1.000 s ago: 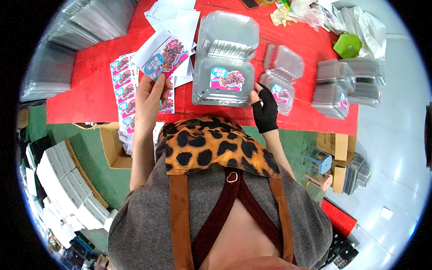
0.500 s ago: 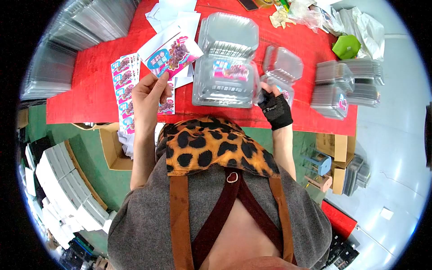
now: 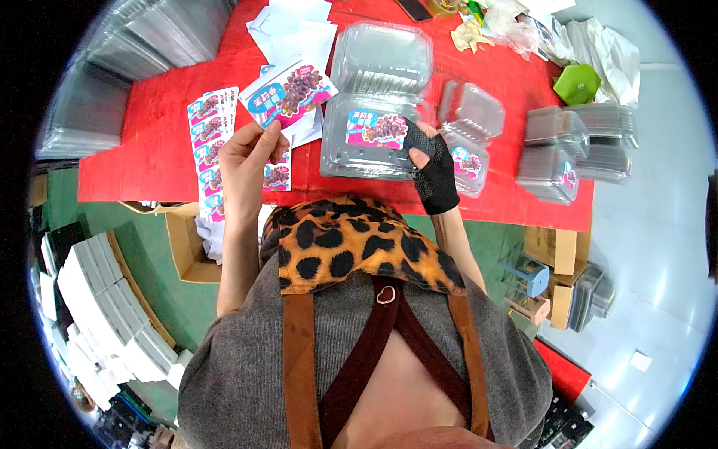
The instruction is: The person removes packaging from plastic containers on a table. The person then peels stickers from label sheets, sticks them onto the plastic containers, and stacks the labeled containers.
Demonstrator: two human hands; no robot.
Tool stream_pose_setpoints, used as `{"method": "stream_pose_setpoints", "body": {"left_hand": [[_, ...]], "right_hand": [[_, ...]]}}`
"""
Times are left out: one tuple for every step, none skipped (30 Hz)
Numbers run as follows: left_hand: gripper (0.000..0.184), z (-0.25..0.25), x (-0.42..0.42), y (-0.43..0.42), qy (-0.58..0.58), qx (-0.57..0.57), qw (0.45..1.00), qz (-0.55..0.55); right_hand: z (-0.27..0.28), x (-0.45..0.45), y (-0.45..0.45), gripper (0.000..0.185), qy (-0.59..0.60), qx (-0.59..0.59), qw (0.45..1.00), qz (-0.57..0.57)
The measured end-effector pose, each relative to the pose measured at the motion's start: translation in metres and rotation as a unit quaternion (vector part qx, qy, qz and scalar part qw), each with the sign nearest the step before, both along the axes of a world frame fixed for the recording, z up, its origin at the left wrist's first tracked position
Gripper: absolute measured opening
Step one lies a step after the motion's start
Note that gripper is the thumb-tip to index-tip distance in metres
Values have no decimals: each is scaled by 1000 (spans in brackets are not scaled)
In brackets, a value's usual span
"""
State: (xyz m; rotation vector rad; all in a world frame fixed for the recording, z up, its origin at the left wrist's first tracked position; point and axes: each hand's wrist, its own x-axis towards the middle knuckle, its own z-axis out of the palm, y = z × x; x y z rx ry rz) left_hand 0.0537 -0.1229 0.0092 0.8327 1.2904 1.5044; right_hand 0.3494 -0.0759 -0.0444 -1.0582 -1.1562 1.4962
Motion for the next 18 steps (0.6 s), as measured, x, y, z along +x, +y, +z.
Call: {"method": "stream_pose_setpoints", "body": {"left_hand": [[19, -1, 0, 0, 1, 2, 1000, -1], [19, -2, 0, 1, 2, 4, 1000, -4], [19, -3, 0, 1, 0, 5, 1000, -3], [19, -3, 1, 2, -3, 5, 1000, -2], [19, -2, 1, 3, -5, 6, 1000, -2], [19, -2, 2, 3, -8, 6, 1000, -3], [19, -3, 2, 3, -12, 6, 1000, -4], [19, -3, 1, 2, -16, 6, 1000, -3], [19, -3, 1, 2, -15, 4, 1000, 1], [20, -3, 1, 1, -15, 3, 1000, 4], [20, -3, 1, 2, -15, 2, 1000, 7], [20, -5, -1, 3, -7, 1, 1000, -1], [20, -8, -3, 3, 1, 0, 1000, -10], [20, -9, -4, 4, 9, -1, 1000, -19], [21, -9, -4, 4, 14, -3, 999, -29], [21, -6, -3, 4, 19, -5, 999, -39], [21, -4, -2, 5, 25, -7, 998, -50], [21, -3, 0, 6, 28, -5, 998, -55]], "right_hand": [[0, -1, -4, 60, -31, 44, 999, 0], [-4, 3, -6, 63, -46, 57, 997, 0], [8, -2, -9, 61, -25, 69, 997, 11], [24, -5, -13, 61, -4, 82, 996, 21], [33, -8, -14, 60, 18, 94, 995, 31], [25, 9, -9, 58, 5, 100, 995, 6], [17, 27, -5, 57, -9, 106, 994, -19], [9, 44, 0, 56, -24, 111, 993, -44], [-6, 70, 6, 57, 115, 54, 987, -95], [12, 78, 12, 56, 164, 46, 980, -105], [-4, 109, 13, 56, -30, 137, 983, -118], [-20, 139, 13, 56, -223, 213, 938, -156], [-35, 172, 12, 47, -28, 116, 984, -133], [-50, 206, 10, 38, 171, 12, 975, -142], [-70, 230, 5, 30, 184, -50, 971, -142], [-89, 255, 0, 24, 198, -113, 963, -145], [-92, 251, -4, 21, 121, -177, 948, -235], [-95, 248, -7, 20, 43, -237, 916, -320]]}}
